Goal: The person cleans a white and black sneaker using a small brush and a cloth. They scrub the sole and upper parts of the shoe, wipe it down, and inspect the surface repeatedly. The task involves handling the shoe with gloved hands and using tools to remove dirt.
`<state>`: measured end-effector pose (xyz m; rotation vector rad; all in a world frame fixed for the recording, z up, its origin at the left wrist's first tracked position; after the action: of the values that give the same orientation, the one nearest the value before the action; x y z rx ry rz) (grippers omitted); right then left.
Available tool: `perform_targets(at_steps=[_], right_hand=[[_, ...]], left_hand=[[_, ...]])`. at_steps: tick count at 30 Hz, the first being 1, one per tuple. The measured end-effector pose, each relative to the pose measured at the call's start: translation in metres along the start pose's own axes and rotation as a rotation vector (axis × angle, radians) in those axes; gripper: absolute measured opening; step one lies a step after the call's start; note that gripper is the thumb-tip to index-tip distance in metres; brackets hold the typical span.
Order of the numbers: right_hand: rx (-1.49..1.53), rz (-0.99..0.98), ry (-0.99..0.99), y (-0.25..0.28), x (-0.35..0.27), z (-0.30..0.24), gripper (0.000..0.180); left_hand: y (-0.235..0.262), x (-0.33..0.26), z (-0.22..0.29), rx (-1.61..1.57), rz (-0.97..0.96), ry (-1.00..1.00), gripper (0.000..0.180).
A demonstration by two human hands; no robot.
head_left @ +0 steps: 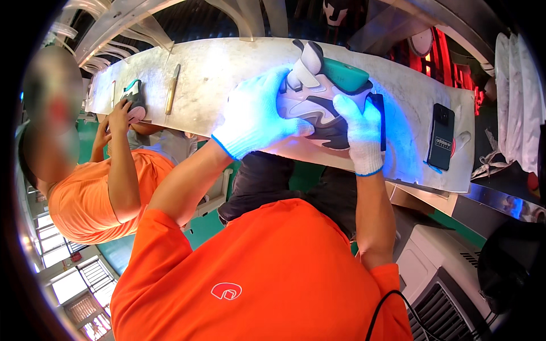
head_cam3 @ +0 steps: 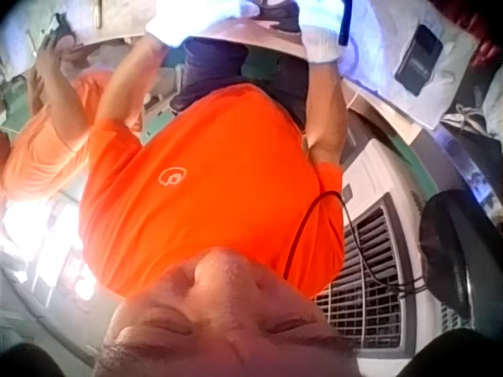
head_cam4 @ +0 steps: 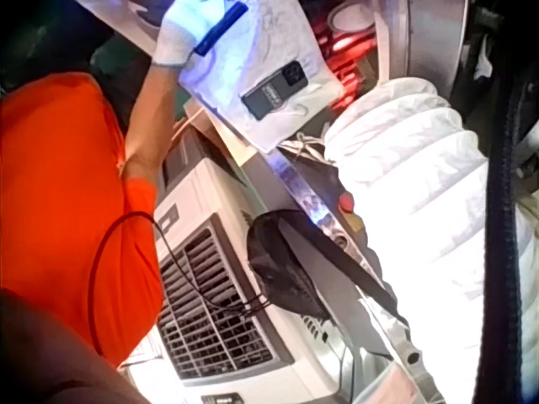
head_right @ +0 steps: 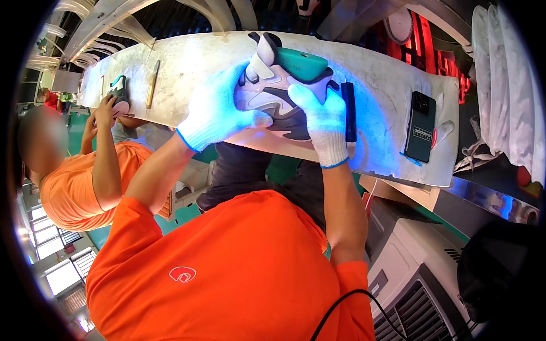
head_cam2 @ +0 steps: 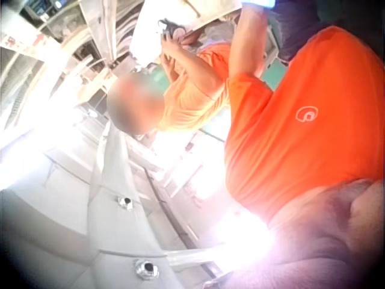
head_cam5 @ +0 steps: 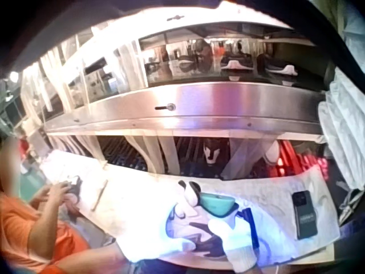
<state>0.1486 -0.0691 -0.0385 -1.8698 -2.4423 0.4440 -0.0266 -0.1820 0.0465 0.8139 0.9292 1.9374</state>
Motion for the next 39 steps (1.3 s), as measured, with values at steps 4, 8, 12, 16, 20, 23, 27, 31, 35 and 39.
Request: perform_targets(at_steps=[4, 8, 12, 16, 20, 23, 27, 31, 35, 39], right_hand=[[-0.044, 0.026, -0.017, 0.006, 0.002, 0.008, 0.037], [-0.049, -0.081, 0.035, 0.002, 0.000, 0.003, 0.049], [0.103, -0.286, 0.025, -0.005, -0.018, -0.006, 0.080], [-0.102, -0.222, -0.010, 0.000, -0.024, 0.001, 0.078], [-0.095, -0.155, 0.185, 0.003, -0.028, -0.004, 0.084], [-0.112, -0.127, 0.189, 0.008, -0.022, 0.008, 0.095], [-0.108, -0.014, 0.147, 0.017, -0.017, 0.016, 0.101], [-0.124, -0.069, 0.167, 0.021, -0.018, 0.033, 0.083], [-0.221, -0.212, 0.190, 0.027, -0.061, 0.041, 0.084], [-0.555, -0.549, 0.371, 0.006, -0.095, 0.046, 0.094]], left_hand=[[-0.005, 0.001, 0.002, 0.028, -0.009, 0.023, 0.099], [-0.006, 0.002, 0.000, 0.069, 0.032, -0.051, 0.100], [-0.001, -0.002, 0.001, 0.041, 0.064, -0.065, 0.098], [0.014, -0.007, 0.009, -0.006, 0.171, -0.111, 0.093], [0.017, -0.008, 0.002, 0.062, 0.159, -0.105, 0.088], [0.052, -0.029, -0.028, -0.585, 0.399, 0.042, 0.055], [-0.027, -0.072, -0.189, -1.425, 0.731, 0.716, 0.043], [-0.077, -0.065, -0.148, -1.928, 0.357, 0.959, 0.050], [-0.028, -0.045, -0.119, -1.639, 0.223, 0.478, 0.060], [0.042, -0.060, -0.071, -1.237, 0.190, 0.383, 0.091]])
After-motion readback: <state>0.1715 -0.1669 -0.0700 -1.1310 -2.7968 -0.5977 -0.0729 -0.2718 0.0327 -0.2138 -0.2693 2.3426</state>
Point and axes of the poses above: each hand's wrist, its own x-axis towards the middle knuckle, its own y-axis out of the back of the hand, z = x × y, the point moved 10 cm from there along x, towards the middle knuckle, and after that the axes turned 14 degrees about z, right-handed, at the moved point
